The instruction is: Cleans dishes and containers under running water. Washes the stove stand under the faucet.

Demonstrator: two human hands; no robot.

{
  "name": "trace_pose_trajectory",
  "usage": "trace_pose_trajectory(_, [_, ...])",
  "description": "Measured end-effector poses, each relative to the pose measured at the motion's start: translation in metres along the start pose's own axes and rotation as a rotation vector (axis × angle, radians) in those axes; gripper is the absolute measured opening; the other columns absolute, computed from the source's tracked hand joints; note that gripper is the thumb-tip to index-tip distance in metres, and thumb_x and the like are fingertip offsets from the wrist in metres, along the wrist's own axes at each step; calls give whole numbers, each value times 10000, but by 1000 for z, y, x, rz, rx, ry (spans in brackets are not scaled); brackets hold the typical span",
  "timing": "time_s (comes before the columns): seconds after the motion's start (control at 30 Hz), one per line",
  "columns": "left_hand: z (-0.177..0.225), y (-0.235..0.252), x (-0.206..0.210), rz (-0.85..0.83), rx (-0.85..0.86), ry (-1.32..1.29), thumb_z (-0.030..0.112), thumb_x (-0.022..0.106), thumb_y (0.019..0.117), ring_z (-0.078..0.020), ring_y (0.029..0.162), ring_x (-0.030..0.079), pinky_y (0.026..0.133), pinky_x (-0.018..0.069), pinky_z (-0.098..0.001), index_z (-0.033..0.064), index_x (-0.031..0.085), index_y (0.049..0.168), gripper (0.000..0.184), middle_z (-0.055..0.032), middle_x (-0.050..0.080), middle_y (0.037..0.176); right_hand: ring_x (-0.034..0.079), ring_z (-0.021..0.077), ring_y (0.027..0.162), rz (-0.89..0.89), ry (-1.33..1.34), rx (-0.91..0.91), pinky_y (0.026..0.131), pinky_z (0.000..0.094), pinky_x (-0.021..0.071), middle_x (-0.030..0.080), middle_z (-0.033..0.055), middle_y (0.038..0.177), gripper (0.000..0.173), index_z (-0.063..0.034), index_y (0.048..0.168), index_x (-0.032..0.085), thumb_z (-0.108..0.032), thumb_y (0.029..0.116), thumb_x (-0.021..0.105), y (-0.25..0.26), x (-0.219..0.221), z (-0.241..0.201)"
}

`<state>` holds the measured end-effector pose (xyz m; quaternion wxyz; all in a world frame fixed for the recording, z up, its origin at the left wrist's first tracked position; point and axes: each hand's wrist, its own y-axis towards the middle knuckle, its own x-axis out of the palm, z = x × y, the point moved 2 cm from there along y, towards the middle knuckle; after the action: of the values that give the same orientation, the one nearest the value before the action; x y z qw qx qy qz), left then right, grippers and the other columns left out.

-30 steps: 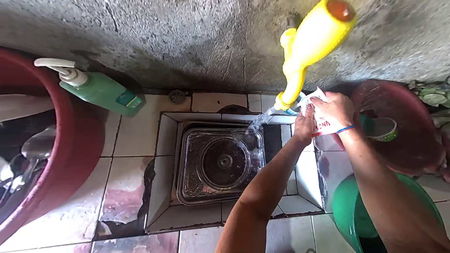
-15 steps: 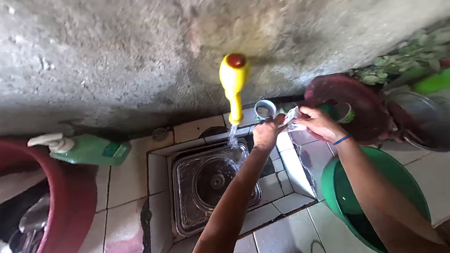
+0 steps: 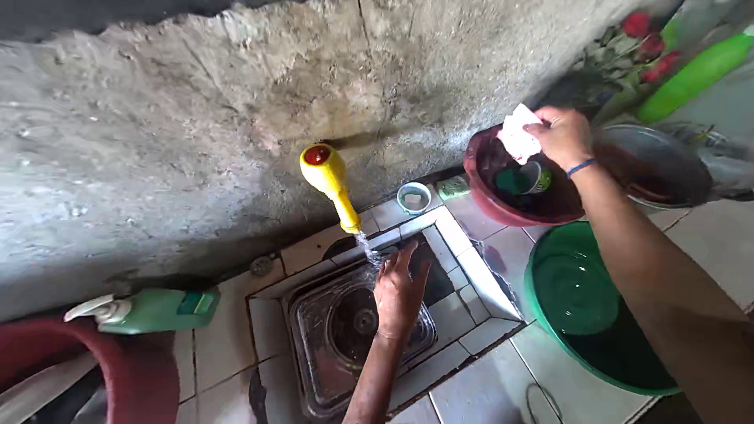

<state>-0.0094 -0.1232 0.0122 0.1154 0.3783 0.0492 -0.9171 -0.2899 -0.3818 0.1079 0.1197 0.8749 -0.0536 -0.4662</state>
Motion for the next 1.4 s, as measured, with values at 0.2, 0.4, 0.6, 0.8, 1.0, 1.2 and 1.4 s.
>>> trace_pose_trajectory(0.2, [-79,-60,-2,-52,-280,-17,268,641,1003,-333,1217,638,1037,494,-538,87,655,1356,397,-163,677,1297,561,494,1272,-66,-155,-101,1049,678,421,609,298,1335,381,-13,1346,637,-214,1024,616,-33,73,-33])
trace_pose_trajectory(0.4, [-137,-110,-39,176,-378,106,226,658,993,-468,1237,594,1033,441,-657,31,675,1309,372,-242,668,1279,683,404,1104,-4,28,-164,983,606,496,718,229,1160,247,-22,1177,725,-144,1033,566,-47,75,-64])
trace_pose_trajectory(0.6, [-160,-122,-49,254,-612,254,251,723,956,-547,1363,434,1053,393,-684,40,598,1403,510,-322,527,1421,619,476,1199,-513,-257,-211,980,664,473,669,288,1228,292,7,1227,691,7,1001,506,-49,154,-77])
trace_pose_trajectory(0.8, [-184,-121,-43,152,-784,249,265,701,976,-456,1409,435,1098,407,-607,55,492,1500,602,-291,467,1497,594,481,1245,-316,-303,18,1023,624,471,641,311,1264,300,42,1272,628,29,993,516,-62,211,-37])
trace_pose_trajectory(1.0, [-195,-120,-41,175,-847,228,246,696,974,-449,1356,500,1084,429,-588,49,515,1472,565,-296,512,1451,649,444,1171,-282,-54,-432,1001,611,492,695,251,1204,270,-12,1176,735,19,999,533,-74,207,-90])
trace_pose_trajectory(1.2, [-192,-116,-36,249,-753,317,245,709,955,-516,1402,398,1111,370,-613,42,563,1440,545,-327,444,1496,593,484,1229,-717,-363,-291,991,681,444,669,285,1225,219,11,1105,729,28,947,579,-58,252,-111])
trace_pose_trajectory(1.4, [-194,-111,-21,174,-717,307,177,672,979,-481,1358,474,1069,453,-546,16,497,1485,560,-314,496,1454,675,344,974,-505,356,-27,874,542,553,678,245,1129,309,48,1196,666,-135,952,708,-39,219,-82])
